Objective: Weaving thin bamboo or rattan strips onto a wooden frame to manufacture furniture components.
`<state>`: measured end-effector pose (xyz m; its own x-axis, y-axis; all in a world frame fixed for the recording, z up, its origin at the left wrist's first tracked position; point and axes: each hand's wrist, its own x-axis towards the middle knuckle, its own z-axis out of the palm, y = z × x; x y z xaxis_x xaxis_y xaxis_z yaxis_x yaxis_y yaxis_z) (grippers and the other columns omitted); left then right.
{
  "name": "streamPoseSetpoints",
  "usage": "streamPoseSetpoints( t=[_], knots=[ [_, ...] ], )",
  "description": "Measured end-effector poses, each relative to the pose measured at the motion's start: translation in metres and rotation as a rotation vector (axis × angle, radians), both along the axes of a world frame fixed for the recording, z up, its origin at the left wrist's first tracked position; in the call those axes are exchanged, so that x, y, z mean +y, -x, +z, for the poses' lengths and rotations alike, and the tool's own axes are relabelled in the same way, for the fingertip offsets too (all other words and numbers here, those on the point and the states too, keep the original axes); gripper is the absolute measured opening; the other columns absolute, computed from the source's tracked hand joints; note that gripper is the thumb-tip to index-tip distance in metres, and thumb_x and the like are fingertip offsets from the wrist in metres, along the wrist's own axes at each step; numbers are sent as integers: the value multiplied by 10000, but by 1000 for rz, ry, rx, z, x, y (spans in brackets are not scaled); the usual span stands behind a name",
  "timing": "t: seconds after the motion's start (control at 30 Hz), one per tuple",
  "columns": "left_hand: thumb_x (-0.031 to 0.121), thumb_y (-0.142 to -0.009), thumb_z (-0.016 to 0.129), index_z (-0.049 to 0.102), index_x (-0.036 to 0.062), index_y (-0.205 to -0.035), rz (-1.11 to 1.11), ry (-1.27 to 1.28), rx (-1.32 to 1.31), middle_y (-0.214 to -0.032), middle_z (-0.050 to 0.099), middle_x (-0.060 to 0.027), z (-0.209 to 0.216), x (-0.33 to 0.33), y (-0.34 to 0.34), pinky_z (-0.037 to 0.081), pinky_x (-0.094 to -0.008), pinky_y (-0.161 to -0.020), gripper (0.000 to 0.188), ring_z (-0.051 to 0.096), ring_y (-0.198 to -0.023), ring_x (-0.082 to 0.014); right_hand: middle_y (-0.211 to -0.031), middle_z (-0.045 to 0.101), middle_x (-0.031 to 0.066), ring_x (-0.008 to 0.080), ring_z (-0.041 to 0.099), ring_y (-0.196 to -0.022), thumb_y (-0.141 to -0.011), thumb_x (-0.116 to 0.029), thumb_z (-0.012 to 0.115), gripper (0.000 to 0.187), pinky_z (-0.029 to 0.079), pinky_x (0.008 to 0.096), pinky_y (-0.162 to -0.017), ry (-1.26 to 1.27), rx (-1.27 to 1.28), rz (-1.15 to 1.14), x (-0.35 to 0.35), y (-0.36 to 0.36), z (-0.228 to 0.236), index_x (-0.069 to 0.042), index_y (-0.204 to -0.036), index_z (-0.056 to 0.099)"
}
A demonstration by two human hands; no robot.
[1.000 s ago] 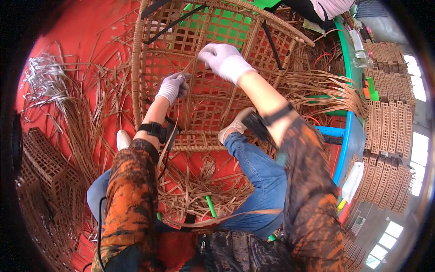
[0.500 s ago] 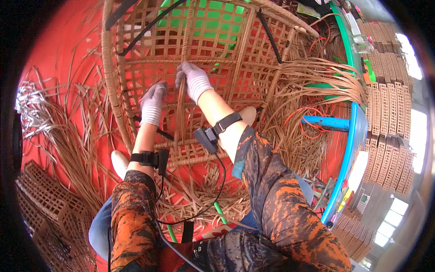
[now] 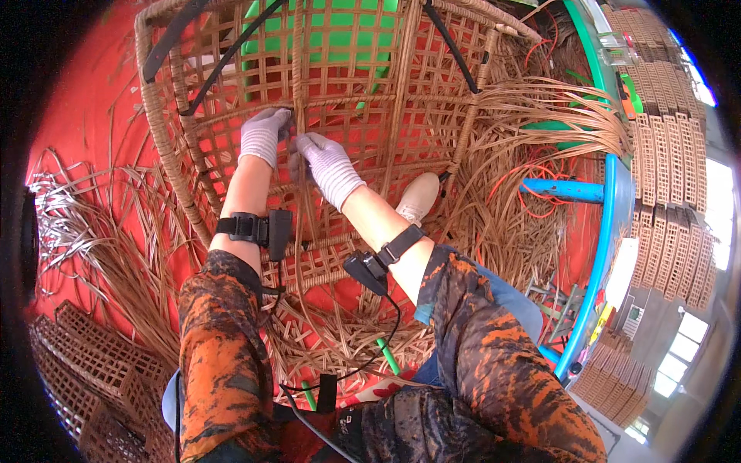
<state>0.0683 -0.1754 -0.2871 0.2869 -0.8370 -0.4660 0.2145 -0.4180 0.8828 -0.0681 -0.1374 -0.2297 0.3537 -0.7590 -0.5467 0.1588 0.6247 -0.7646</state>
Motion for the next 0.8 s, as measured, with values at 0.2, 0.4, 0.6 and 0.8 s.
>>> streamPoseSetpoints(
  t=[0.2,0.4,0.6,0.8],
  knots=[
    [264,-832,683,584,15,-1188,-111,-139,345,-1002,664,-87,13,11,-26,462,-318,-777,445,601,-869,-179,-747,651,89,144,613,-624,-945,-224,488,239,451,268,-510,197,285,116,5,-33,-11,-12,-964,598],
    [271,-781,735,595,-40,-1128,-297,-115,154,-985,663,-131,26,3,-20,482,-342,-759,487,618,-852,-208,-758,646,137,198,650,-650,-932,-241,496,288,521,320,-543,313,401,61,-1,-50,-58,2,-1060,583],
    [255,-788,730,623,-65,-1046,-195,-100,-10,-919,673,-126,7,1,-12,498,-311,-716,424,620,-819,-184,-829,629,254,359,649,-750,-909,-274,474,311,504,409,-678,624,887,239,0,-52,-48,-8,-1013,595],
    [272,-819,659,611,-43,-1120,-146,2,69,-973,671,-152,-34,9,-28,492,-324,-735,438,626,-812,-228,-851,641,203,378,621,-822,-881,-312,518,273,498,443,-733,778,868,330,-8,-15,-19,-74,-908,649]
  ],
)
